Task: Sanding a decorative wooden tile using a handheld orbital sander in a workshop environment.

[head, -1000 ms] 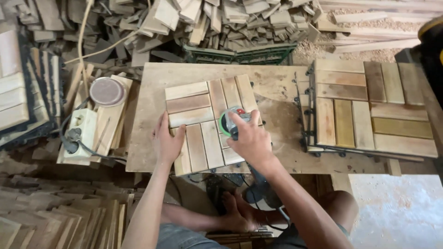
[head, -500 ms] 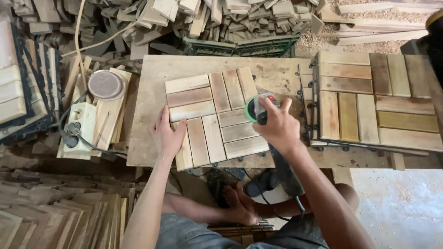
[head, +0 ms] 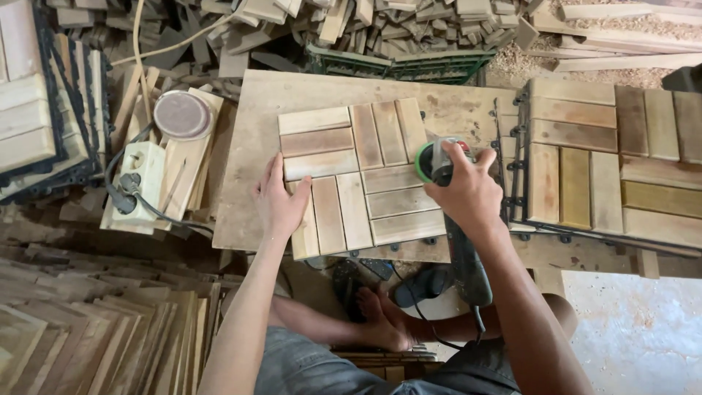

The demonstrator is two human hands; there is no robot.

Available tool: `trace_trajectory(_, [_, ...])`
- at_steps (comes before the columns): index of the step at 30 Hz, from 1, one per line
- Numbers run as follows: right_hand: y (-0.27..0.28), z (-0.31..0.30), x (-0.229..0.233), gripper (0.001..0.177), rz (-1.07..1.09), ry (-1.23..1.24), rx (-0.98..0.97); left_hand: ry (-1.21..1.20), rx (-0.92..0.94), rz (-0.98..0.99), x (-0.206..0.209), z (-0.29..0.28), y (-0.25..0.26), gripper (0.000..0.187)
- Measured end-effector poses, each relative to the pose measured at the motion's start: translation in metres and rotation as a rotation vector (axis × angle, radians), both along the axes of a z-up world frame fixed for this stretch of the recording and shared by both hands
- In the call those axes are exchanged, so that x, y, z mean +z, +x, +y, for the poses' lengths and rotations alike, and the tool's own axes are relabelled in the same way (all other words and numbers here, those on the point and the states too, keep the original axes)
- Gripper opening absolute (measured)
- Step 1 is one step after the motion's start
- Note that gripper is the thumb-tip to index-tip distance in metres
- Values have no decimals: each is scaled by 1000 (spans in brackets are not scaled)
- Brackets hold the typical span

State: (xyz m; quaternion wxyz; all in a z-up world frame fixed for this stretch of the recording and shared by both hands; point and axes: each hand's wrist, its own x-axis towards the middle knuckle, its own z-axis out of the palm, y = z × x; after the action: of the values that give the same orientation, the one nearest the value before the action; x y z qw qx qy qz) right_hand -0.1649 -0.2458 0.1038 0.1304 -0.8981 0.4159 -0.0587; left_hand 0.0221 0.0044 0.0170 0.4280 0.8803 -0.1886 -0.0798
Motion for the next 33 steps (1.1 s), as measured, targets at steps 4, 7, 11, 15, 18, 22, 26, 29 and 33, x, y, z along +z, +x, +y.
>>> trace_trajectory(4, [7, 19, 2, 75, -31, 52, 44, 40, -7, -59, -10, 0, 5, 81])
trace_trajectory(7, [18, 41, 5, 73, -28, 56, 97, 50, 7, -43, -5, 0, 3, 80])
trace_trajectory(11, [35, 68, 11, 71, 45, 51, 208, 59, 12, -52, -2, -1, 3, 79])
trace_trajectory(15, [41, 85, 8, 75, 90, 70, 274, 63, 19, -57, -2, 0, 2, 79])
trace_trajectory(18, [37, 84, 13, 75, 102, 62, 269, 31, 5, -43, 3, 0, 0, 78])
trace_trajectory(22, [22, 63, 10, 74, 71, 89, 226, 34, 15, -44, 3, 0, -2, 78])
trace_trajectory(26, [8, 36, 1, 73, 68, 59, 140, 67, 25, -38, -2, -2, 1, 80])
trace_trajectory(29, [0, 12, -14, 75, 28, 37, 98, 68, 26, -42, -4, 0, 1, 80])
trace_trajectory(33, [-4, 3, -1, 75, 19, 29, -2, 69, 29, -69, -14, -1, 5, 79])
